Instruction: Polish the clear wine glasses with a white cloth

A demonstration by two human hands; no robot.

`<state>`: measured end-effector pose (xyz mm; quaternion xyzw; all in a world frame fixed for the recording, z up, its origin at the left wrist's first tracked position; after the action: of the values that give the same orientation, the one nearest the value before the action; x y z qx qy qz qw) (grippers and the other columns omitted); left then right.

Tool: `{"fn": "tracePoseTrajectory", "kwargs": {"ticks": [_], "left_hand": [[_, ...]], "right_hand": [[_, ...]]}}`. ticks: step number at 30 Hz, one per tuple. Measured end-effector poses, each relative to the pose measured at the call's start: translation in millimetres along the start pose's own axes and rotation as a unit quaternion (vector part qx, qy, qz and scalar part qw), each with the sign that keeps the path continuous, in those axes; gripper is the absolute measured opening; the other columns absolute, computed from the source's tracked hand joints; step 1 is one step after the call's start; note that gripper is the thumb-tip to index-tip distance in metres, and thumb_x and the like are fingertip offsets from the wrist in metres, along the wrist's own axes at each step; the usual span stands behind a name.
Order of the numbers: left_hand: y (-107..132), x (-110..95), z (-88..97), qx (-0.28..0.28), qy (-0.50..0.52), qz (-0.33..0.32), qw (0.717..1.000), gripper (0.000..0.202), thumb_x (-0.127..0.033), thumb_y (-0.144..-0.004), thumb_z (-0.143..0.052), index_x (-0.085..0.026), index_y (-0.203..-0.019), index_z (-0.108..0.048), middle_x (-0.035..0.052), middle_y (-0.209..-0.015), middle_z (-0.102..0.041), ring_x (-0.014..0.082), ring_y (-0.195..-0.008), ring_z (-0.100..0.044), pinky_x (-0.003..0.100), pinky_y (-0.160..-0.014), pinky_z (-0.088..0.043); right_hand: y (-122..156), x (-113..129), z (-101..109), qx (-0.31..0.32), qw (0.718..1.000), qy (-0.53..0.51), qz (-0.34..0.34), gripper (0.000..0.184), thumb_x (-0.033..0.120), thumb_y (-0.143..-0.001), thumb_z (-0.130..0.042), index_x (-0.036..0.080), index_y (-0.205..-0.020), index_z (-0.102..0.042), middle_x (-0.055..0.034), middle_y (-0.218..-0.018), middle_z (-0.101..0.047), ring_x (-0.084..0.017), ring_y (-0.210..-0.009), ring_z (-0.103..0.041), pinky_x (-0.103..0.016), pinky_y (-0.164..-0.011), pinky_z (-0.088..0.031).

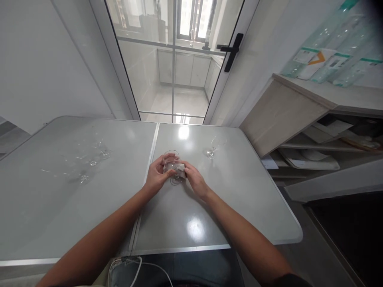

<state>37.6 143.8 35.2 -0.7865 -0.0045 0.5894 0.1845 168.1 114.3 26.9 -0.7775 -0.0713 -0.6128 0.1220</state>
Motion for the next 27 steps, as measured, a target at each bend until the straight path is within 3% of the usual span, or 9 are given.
{"fn": "tracePoseTrajectory", "kwargs": {"ticks": [2, 6, 11, 15, 19, 24, 27], "left_hand": [[-0.5, 5.6, 2.9, 0.001, 0.033, 0.023, 0.999, 0.064, -0.042, -0.077, -0.09, -0.018, -0.132, -0.067, 0.0166, -0.129, -0.074, 0.032, -0.125, -0.069, 0.041, -0.104, -0.055], [2.1, 18.3, -8.9, 0.063, 0.112, 0.093, 0.987, 0.073, -0.053, -0.076, -0.088, -0.016, -0.135, -0.065, 0.0198, -0.128, -0.074, 0.0346, -0.12, -0.071, 0.04, -0.097, -0.059], [2.8, 15.5, -19.0, 0.088, 0.145, 0.097, 0.981, 0.07, -0.055, -0.075, -0.088, -0.015, -0.129, -0.068, 0.0214, -0.127, -0.074, 0.0351, -0.115, -0.074, 0.042, -0.096, -0.06], [-0.6, 17.7, -8.3, 0.028, 0.076, 0.074, 0.994, 0.063, -0.049, -0.078, -0.087, -0.015, -0.127, -0.068, 0.0197, -0.122, -0.077, 0.0323, -0.111, -0.075, 0.041, -0.093, -0.06], [-2.2, 18.5, -0.1, -0.007, 0.012, 0.049, 0.999, 0.056, -0.044, -0.081, -0.087, -0.015, -0.125, -0.068, 0.0184, -0.123, -0.076, 0.0305, -0.117, -0.072, 0.04, -0.099, -0.057], [-1.4, 15.1, 4.0, -0.021, 0.03, 0.026, 0.999, 0.062, -0.04, -0.079, -0.089, -0.018, -0.131, -0.064, 0.0172, -0.13, -0.074, 0.0299, -0.126, -0.067, 0.041, -0.105, -0.054], [-0.3, 14.9, 3.2, -0.015, 0.06, 0.037, 0.997, 0.064, -0.042, -0.081, -0.087, -0.018, -0.135, -0.062, 0.0191, -0.135, -0.071, 0.031, -0.128, -0.067, 0.041, -0.102, -0.056]], "right_hand": [[-0.3, -6.1, 5.0, -0.005, 0.997, -0.062, -0.038, 0.04, 0.053, -0.098, -0.06, 0.024, -0.126, -0.064, -0.0041, -0.11, -0.072, -0.021, -0.099, -0.065, -0.032, -0.09, -0.05], [5.4, -16.6, -4.5, 0.06, 0.976, -0.154, -0.14, 0.058, 0.048, -0.085, -0.081, 0.025, -0.131, -0.056, -0.0004, -0.095, -0.069, -0.017, -0.08, -0.064, -0.027, -0.074, -0.049], [9.7, -20.7, -17.4, 0.096, 0.954, -0.209, -0.195, 0.063, 0.047, -0.07, -0.093, 0.021, -0.116, -0.059, 0.0002, -0.09, -0.066, -0.014, -0.074, -0.062, -0.026, -0.07, -0.049], [-0.4, -21.0, 2.3, 0.008, 0.977, -0.159, -0.143, 0.06, 0.051, -0.063, -0.095, 0.024, -0.086, -0.047, 0.0064, -0.07, -0.054, -0.011, -0.058, -0.048, -0.023, -0.055, -0.039], [-4.4, -13.7, 16.5, -0.05, 0.996, -0.039, -0.066, 0.064, 0.056, -0.066, -0.091, 0.024, -0.069, -0.035, 0.0083, -0.059, -0.041, -0.009, -0.054, -0.034, -0.023, -0.052, -0.031], [5.6, 11.1, 18.7, -0.111, 0.978, 0.169, 0.052, 0.053, 0.047, -0.077, -0.084, 0.022, -0.058, -0.042, 0.0055, -0.058, -0.037, -0.01, -0.058, -0.031, -0.026, -0.056, -0.029], [5.3, 8.6, 16.1, -0.091, 0.988, 0.116, 0.044, 0.047, 0.051, -0.084, -0.077, 0.021, -0.062, -0.049, 0.004, -0.061, -0.043, -0.011, -0.059, -0.036, -0.026, -0.057, -0.032]]}}
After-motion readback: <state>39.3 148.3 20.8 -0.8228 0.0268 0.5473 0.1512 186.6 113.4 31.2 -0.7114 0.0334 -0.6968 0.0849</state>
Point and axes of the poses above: each hand's wrist, its own y-axis away from the middle knuckle, its own z-axis out of the back of the hand, x = y × z, the point moved 10 cm from there along -y, towards the middle knuckle
